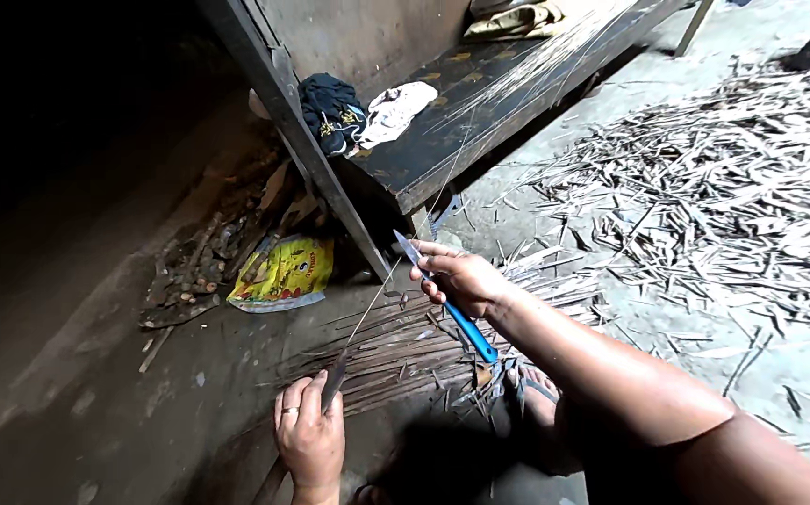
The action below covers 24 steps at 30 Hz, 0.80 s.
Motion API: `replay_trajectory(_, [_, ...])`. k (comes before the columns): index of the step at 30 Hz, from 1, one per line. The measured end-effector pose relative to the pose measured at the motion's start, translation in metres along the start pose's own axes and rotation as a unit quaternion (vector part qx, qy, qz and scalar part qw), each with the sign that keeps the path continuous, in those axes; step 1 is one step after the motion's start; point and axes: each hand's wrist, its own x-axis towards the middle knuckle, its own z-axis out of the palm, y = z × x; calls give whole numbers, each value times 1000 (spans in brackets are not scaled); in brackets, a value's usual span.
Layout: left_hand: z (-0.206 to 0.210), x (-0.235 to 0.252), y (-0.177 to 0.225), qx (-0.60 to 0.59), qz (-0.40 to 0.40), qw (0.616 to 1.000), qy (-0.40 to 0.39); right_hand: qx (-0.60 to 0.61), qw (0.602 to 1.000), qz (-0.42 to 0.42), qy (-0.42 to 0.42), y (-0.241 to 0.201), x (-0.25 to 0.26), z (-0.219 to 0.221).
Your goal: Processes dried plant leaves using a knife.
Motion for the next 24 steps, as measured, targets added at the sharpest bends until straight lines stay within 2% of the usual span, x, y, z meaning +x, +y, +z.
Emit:
replay_trajectory(4, [1,-2,-1,-13,-9,1000,-7,17,999,-27,17,-9,1,-8])
replay_trajectory(11, [1,-3,-6,-100,-84,987,-96,2,987,-132,94,-23,3,-20])
replay_trajectory(13, [1,-3,-5,-130,-104,978,-124,-16,990,-130,48,-13,3,-17])
replay_trajectory(16, [3,-3,-3,-192,-149,955,-170,-71,990,-67,-101,16,-2,-3])
replay_trajectory(19, [2,-3,-3,-239,-175,934,-200,-94,976,-14,-197,46,-5,11])
replay_trajectory(24, [-2,-1,-2,-306,-176,907,-230,-99,977,19,-189,68,-6,18])
